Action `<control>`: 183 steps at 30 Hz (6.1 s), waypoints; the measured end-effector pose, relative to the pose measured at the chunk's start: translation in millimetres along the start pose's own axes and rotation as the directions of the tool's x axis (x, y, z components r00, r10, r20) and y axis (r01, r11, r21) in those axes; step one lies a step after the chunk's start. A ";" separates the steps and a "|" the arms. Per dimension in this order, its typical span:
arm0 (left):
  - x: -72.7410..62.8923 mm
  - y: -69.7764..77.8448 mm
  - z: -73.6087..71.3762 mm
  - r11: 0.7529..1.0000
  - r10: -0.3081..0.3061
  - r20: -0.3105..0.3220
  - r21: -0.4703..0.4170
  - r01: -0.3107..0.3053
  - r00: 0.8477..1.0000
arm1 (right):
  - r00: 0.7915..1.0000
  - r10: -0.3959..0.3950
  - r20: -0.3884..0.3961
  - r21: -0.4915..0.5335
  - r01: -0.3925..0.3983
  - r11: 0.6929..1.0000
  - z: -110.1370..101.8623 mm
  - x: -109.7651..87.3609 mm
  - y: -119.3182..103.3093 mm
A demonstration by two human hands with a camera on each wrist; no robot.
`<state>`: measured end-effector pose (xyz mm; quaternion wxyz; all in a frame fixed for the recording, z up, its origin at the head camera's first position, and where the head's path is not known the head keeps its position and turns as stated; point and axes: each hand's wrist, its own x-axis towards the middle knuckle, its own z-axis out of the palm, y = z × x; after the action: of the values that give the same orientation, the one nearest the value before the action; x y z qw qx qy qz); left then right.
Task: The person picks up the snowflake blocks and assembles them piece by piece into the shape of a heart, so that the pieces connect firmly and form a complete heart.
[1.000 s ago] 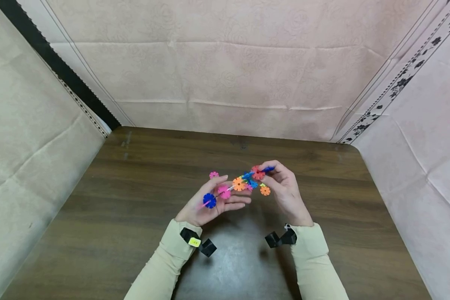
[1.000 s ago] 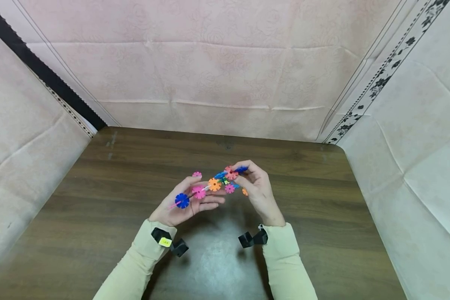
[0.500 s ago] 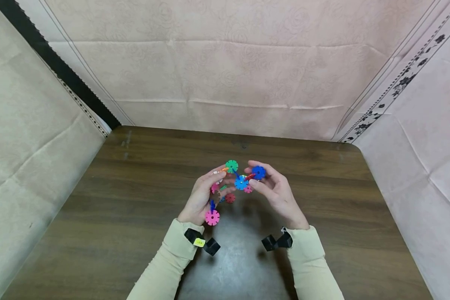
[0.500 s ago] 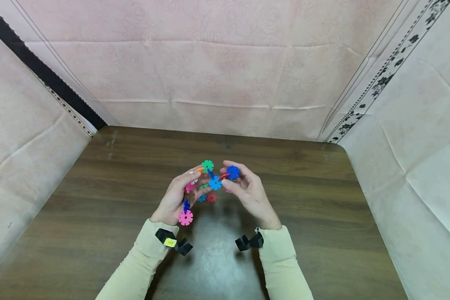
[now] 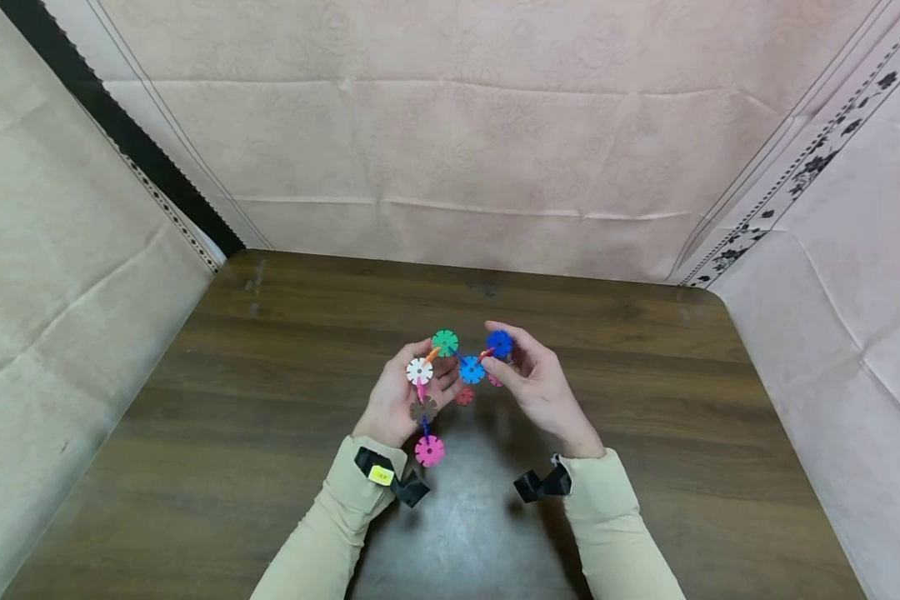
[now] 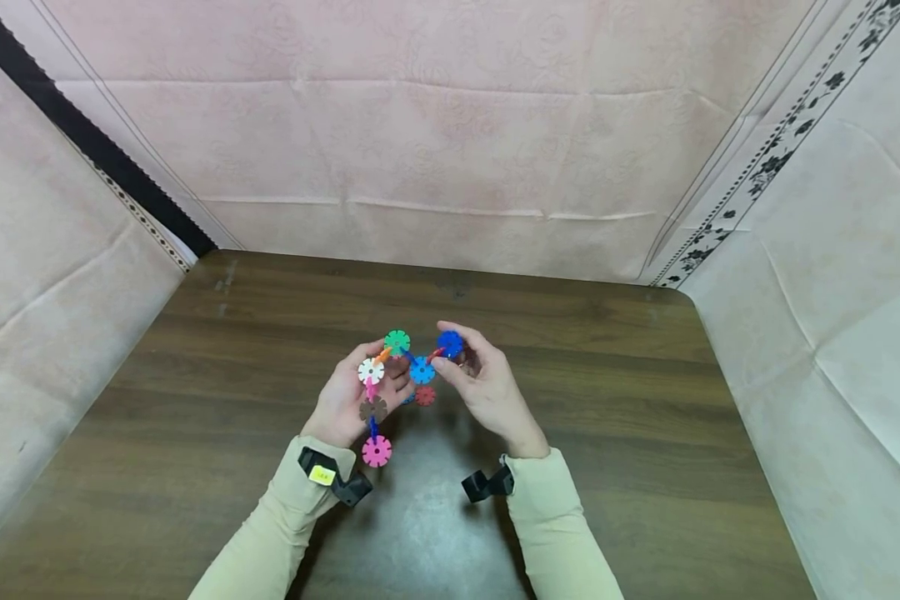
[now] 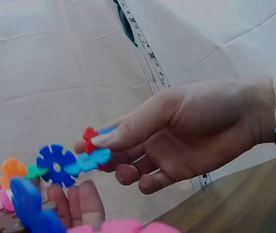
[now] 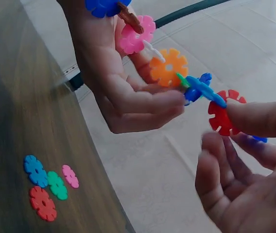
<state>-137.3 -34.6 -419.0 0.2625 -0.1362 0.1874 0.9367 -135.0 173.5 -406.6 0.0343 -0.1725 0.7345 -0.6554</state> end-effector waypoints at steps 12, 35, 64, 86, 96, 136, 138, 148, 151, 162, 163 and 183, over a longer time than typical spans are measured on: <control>-6.8 1.4 -1.6 0.995 -0.096 0.347 0.009 0.099 0.933 | 0.992 0.116 0.040 -0.205 -0.106 0.973 -12.2 4.1 1.1; -22.0 14.2 -2.0 0.997 -0.031 0.446 0.074 -0.003 0.895 | 0.946 0.322 -0.039 -0.748 -0.241 0.618 -16.0 25.8 67.1; -17.3 13.5 2.7 0.880 -0.002 0.257 0.460 -0.121 0.966 | 0.967 -0.252 -0.041 -0.353 0.222 0.909 2.7 9.2 -8.6; -24.1 10.3 2.1 0.711 0.153 0.091 0.682 -0.174 0.984 | 0.957 -0.291 -0.015 -0.381 0.264 0.886 3.1 9.7 -9.8; -23.1 8.5 3.9 0.701 0.156 0.108 0.688 -0.187 0.982 | 0.952 -0.305 -0.001 -0.430 0.275 0.860 1.7 9.8 -12.9; -29.8 26.7 -10.4 0.700 0.247 0.111 0.666 -0.257 0.963 | 0.972 0.187 0.140 -0.637 -0.056 0.769 46.1 30.6 57.5; -29.8 27.2 -10.2 0.698 0.254 0.107 0.668 -0.258 0.961 | 0.969 0.189 0.162 -0.680 -0.029 0.732 51.8 32.1 60.4; -29.6 27.4 -8.1 0.713 0.263 0.083 0.654 -0.252 0.961 | 0.979 0.158 0.127 -0.817 0.013 0.577 66.2 34.4 64.0; -29.0 26.9 -8.0 0.712 0.268 0.077 0.655 -0.252 0.960 | 0.981 0.149 0.123 -0.818 0.015 0.575 67.5 35.1 64.4; -29.2 27.8 -7.9 0.703 0.281 0.071 0.663 -0.256 0.957 | 0.974 0.219 0.054 -0.841 -0.074 0.536 66.5 36.0 64.5; -29.4 28.1 -7.8 0.702 0.283 0.071 0.664 -0.257 0.957 | 0.973 0.225 0.052 -0.837 -0.080 0.542 66.3 36.1 63.9; -32.2 27.8 -7.8 0.663 0.295 0.072 0.702 -0.258 0.953 | 0.992 0.054 -0.114 -0.043 -0.059 0.997 14.4 28.7 12.4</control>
<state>-124.5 -74.1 -406.8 0.1445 -0.0181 0.5549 0.8191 -160.5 152.3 -415.6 0.0074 -0.1151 0.7548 -0.6457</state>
